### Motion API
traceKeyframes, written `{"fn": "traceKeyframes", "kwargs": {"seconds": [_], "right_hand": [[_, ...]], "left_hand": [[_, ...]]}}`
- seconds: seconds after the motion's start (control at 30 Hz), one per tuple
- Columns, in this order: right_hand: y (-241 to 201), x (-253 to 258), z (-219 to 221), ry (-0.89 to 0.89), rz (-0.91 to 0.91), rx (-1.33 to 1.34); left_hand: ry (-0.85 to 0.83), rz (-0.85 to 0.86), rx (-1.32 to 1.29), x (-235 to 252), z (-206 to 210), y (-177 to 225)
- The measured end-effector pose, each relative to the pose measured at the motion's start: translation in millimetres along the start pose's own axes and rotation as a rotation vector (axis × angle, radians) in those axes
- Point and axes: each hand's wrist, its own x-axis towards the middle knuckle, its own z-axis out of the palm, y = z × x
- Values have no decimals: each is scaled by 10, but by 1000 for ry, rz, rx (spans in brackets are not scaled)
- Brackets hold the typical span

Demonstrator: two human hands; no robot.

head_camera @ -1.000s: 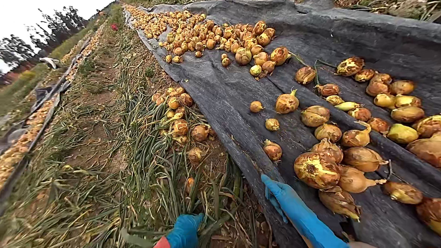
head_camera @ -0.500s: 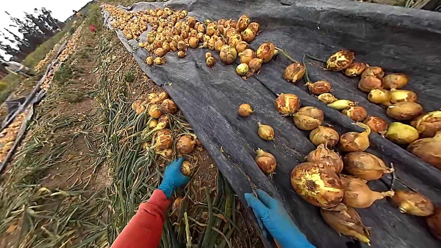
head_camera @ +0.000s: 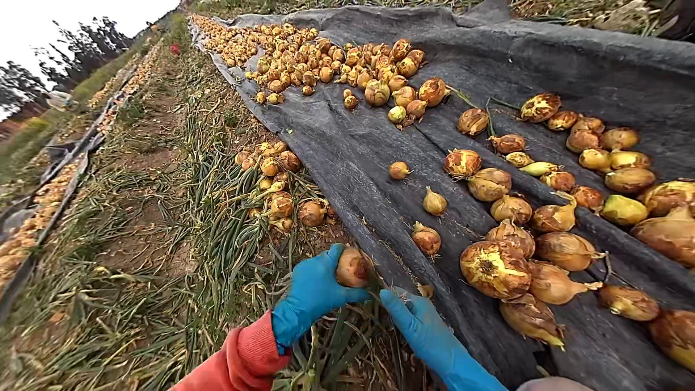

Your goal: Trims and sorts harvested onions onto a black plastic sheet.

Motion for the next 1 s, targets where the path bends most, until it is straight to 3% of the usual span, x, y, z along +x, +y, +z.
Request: {"fn": "traceKeyframes", "kwargs": {"seconds": [0.07, 0.13, 0.2, 0.27, 0.33, 0.4, 0.43, 0.5, 0.57, 0.63, 0.73, 0.87, 1.0], "right_hand": [[40, 18, 23, 76, 82, 3], [28, 124, -57, -10, 275, -24], [-11, 136, -78, -144, 369, 4], [-67, 66, -67, -139, 300, 202], [-80, -29, -42, -52, 244, 369], [-102, -65, -26, -24, 218, 396], [-136, -64, -41, 5, 179, 397], [-94, -15, -149, 148, 46, 425], [-90, 92, -328, 263, -46, 412], [-100, 120, -320, 200, 43, 429], [24, 121, -111, -3, 133, 298], [150, 165, -131, -73, 280, -168], [132, 140, -125, -146, 312, -179]], "left_hand": [[155, -140, 6, 87, -70, -106], [198, -100, -202, 50, -138, -98], [49, 36, -295, -122, -53, 101], [-176, 119, -171, -291, 47, 406], [-292, 108, -43, -400, 146, 599], [-281, 4, 136, -288, 77, 559], [-220, -122, 237, -134, 0, 408], [-31, -393, 456, 210, -68, -286], [157, -447, 485, 369, -31, -985], [169, -450, 314, 321, 232, -1200], [-173, -686, 6, 271, 833, -1368], [4, -729, -216, 84, 1223, -1359], [166, -475, -711, -335, 1015, -866]]}}
